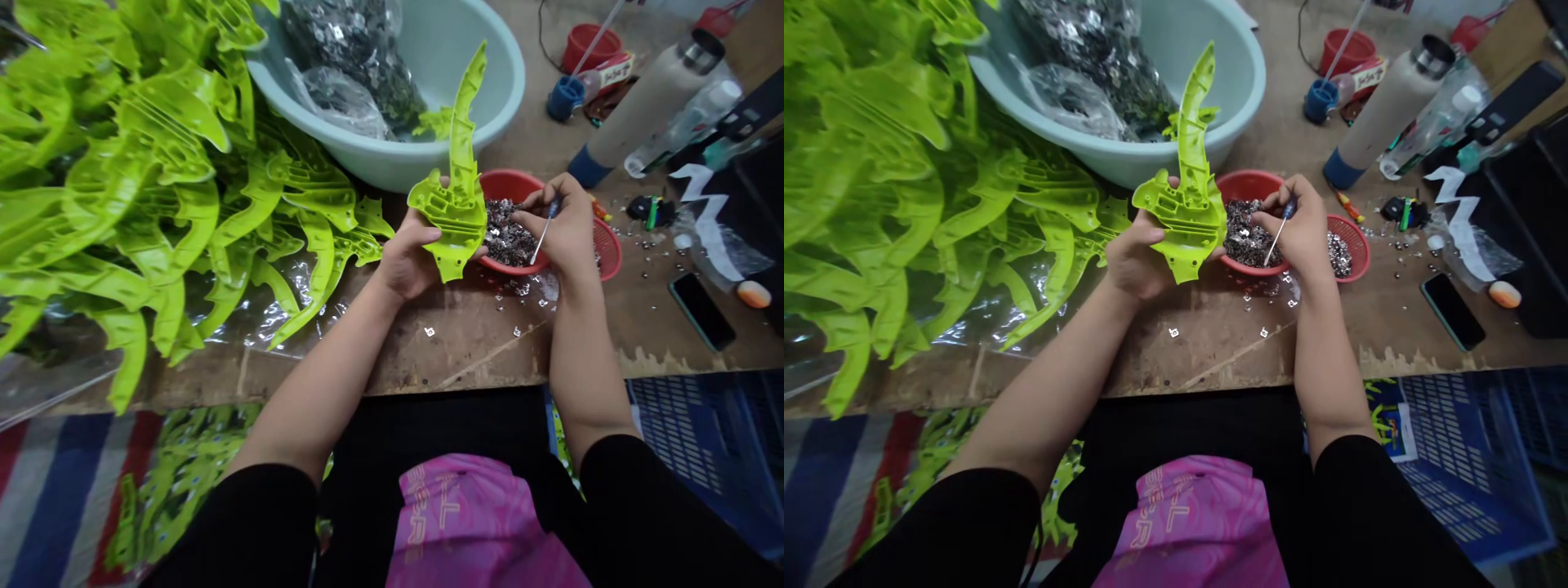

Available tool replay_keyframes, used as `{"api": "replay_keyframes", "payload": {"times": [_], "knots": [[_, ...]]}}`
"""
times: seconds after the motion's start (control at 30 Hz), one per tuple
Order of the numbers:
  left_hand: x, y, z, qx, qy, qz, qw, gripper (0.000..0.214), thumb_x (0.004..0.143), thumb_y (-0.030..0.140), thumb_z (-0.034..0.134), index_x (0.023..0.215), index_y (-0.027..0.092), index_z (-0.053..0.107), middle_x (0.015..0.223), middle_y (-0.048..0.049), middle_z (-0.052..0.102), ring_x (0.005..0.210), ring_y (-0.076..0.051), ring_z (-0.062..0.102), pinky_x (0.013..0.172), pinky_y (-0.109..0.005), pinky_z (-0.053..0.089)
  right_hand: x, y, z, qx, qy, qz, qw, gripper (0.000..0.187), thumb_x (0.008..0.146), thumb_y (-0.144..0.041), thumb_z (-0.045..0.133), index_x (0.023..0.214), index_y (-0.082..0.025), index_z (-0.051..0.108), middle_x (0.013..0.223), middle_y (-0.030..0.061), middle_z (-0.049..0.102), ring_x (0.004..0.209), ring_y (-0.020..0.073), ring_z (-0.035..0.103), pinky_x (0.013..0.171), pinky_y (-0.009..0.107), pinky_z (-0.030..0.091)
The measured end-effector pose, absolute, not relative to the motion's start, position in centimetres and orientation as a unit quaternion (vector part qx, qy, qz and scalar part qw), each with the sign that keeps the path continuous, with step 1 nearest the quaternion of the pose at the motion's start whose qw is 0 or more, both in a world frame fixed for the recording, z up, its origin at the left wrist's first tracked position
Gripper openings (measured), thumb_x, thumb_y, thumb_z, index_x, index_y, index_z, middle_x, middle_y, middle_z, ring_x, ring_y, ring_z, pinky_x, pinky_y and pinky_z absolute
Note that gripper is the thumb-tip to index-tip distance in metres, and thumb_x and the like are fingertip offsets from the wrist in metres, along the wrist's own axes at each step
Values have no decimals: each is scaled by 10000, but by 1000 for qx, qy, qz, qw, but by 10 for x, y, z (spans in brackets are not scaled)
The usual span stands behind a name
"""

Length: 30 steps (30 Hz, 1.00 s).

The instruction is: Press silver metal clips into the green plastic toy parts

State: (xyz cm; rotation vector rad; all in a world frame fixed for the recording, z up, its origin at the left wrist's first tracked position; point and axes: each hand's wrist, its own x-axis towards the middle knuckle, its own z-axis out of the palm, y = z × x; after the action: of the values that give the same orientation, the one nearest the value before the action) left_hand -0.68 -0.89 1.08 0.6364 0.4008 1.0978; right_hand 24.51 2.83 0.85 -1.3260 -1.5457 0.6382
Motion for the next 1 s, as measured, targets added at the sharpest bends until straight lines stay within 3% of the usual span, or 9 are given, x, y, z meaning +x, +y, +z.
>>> {"api": "replay_keyframes", "payload": {"times": [0.13, 0.3, 0.4, 0.53, 0.77, 0.87, 1.0], "knots": [[-5, -10, 9, 308, 188, 508, 782, 811, 653, 266, 790, 1419, 357, 542, 1386, -25, 703, 1348, -338, 673, 1165, -647, 585, 239, 25, 14, -526, -667, 253, 463, 397, 785, -315, 847, 922, -278, 477, 957, 19, 678, 897, 209, 676, 933, 463, 610], [-3, -11, 12, 289, 185, 513, 787, 872, 639, 251, 822, 1460, 368, 551, 1355, -39, 733, 1425, -367, 643, 1211, -637, 558, 228, 23, 19, -566, -677, 215, 418, 268, 911, -424, 740, 1010, -266, 548, 1039, 60, 696, 1026, 251, 692, 1018, 527, 587], [-4, -11, 13, 282, 190, 513, 788, 903, 628, 238, 817, 1479, 359, 542, 1335, -38, 745, 1425, -378, 657, 1196, -643, 573, 222, 21, 21, -576, -662, 230, 420, 287, 897, -416, 736, 1008, -264, 520, 1038, 57, 712, 1043, 240, 709, 1022, 499, 596], [-6, -11, 12, 290, 194, 502, 791, 864, 632, 252, 807, 1456, 341, 562, 1344, -51, 751, 1373, -404, 699, 1133, -638, 628, 212, 17, 24, -548, -627, 268, 485, 363, 864, -414, 756, 909, -279, 422, 1002, 36, 738, 925, 207, 729, 923, 455, 637], [-12, -15, 21, 297, 216, 436, 822, 775, 601, 251, 725, 1365, 219, 600, 1398, -122, 721, 1441, -531, 609, 1103, -817, 552, 196, -9, 41, -512, -678, 202, 487, 372, 975, -579, 648, 891, -293, 425, 1095, 70, 737, 1032, 243, 729, 1036, 528, 593], [-18, -16, 26, 305, 216, 404, 835, 802, 594, 231, 707, 1389, 225, 602, 1376, -115, 742, 1426, -534, 620, 1070, -801, 578, 191, -22, 49, -484, -719, 178, 466, 402, 991, -587, 638, 845, -297, 400, 1091, 68, 733, 1086, 253, 719, 1086, 535, 569], [-25, -16, 27, 309, 213, 329, 867, 741, 628, 205, 712, 1365, 209, 638, 1293, -106, 785, 1384, -516, 659, 1076, -765, 597, 183, -30, 54, -411, -766, 210, 447, 339, 1023, -461, 644, 844, -306, 401, 1044, 33, 752, 1002, 220, 717, 994, 490, 597]]}}
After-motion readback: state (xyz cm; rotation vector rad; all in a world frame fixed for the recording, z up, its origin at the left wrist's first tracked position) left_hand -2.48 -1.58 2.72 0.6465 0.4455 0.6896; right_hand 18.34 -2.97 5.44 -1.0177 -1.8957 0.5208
